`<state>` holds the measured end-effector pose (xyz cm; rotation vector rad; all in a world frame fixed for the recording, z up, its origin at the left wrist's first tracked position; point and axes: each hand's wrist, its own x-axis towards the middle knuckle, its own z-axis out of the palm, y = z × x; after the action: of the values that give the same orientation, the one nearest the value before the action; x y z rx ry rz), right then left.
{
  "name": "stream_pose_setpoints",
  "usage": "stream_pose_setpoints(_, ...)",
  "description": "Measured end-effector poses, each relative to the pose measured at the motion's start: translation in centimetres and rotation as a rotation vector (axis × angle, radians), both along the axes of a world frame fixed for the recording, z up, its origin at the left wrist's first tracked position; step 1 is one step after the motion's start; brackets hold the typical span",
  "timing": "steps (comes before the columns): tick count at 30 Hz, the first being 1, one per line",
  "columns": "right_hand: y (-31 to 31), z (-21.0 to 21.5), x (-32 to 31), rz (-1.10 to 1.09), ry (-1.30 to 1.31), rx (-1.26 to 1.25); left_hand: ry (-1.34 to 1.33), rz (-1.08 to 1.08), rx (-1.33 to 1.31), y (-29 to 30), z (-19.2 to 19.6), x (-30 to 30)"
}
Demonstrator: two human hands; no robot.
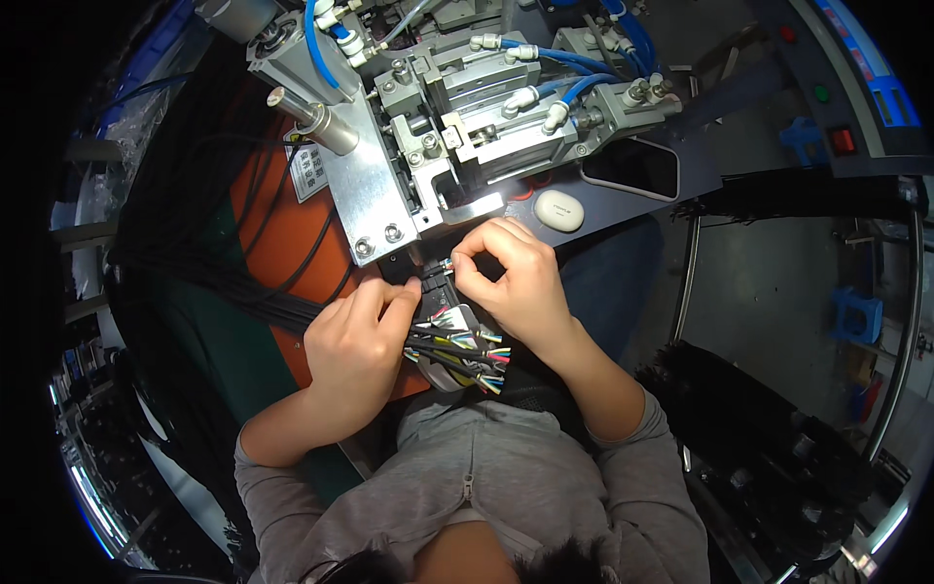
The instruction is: The person inserts individual colored wires into a crimping machine and secures them. They then handle a large bundle of black cables, organizing them before returning to the machine to continue the crimping process.
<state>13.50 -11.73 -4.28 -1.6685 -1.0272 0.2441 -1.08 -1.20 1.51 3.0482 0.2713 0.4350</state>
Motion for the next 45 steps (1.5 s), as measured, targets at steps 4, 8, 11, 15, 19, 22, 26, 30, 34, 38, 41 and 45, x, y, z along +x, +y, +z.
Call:
stream_pose_setpoints(4, -0.5, 0.9, 1.1, 0.275, -0.091, 0.144, 0.003, 0.039, -0.007, -0.2, -0.2, -0.1)
stream_pose_setpoints(8, -0.6, 1.5, 1.1, 0.524, -0.124, 0.264, -0.011, 0.000, -0.146, 0.4, 0.3, 0.3)
stream_pose_setpoints(11, -0.7, 1.1, 1.2, 0.477, -0.130, 0.320, -0.013, -0.066, -0.232, 0.7, 0.1, 0.1)
stream_pose_setpoints(15, -2.3, 2.2, 2.2, 0.269, -0.033, 0.317, -0.427, -0.204, -0.176, 1.2, 0.5, 0.8)
stream_pose_setpoints(19, -1.8, 3.4, 1.2, 0.333, 0.023, 0.278, -0.377, -0.304, -0.280, 1.7, -0.4, 0.9)
stream_pose_setpoints(22, -0.8, 3.5, -0.2, 0.260, 0.208, 0.404, -0.413, -0.263, -0.310, 1.5, -0.4, 0.8)
stream_pose_setpoints(26, 0.2, 2.9, -1.3, 0.245, 0.372, 0.519, -0.457, -0.232, -0.300, 1.6, -0.3, 0.6)
stream_pose_setpoints(30, 0.6, 3.3, -1.5, 0.200, 0.288, 0.422, -0.490, -0.233, -0.277, 1.7, -0.7, 0.5)
stream_pose_setpoints(34, 0.3, 3.6, -0.5, 0.285, 0.301, 0.313, -0.471, -0.238, -0.292, 1.6, -1.0, 0.5)
stream_pose_setpoints(38, 0.2, 3.4, -1.2, 0.108, 0.455, 0.353, -0.433, -0.219, -0.332, 1.4, -0.9, 0.9)
stream_pose_setpoints(41, -0.2, 3.9, -0.9, 0.038, -0.011, 0.247, -0.385, -0.178, -0.280, 1.1, -1.0, 0.7)
stream_pose_setpoints(45, -1.3, 5.1, 0.6, 0.114, -0.126, 0.022, -0.379, -0.186, -0.253, 1.3, -1.1, 0.6)
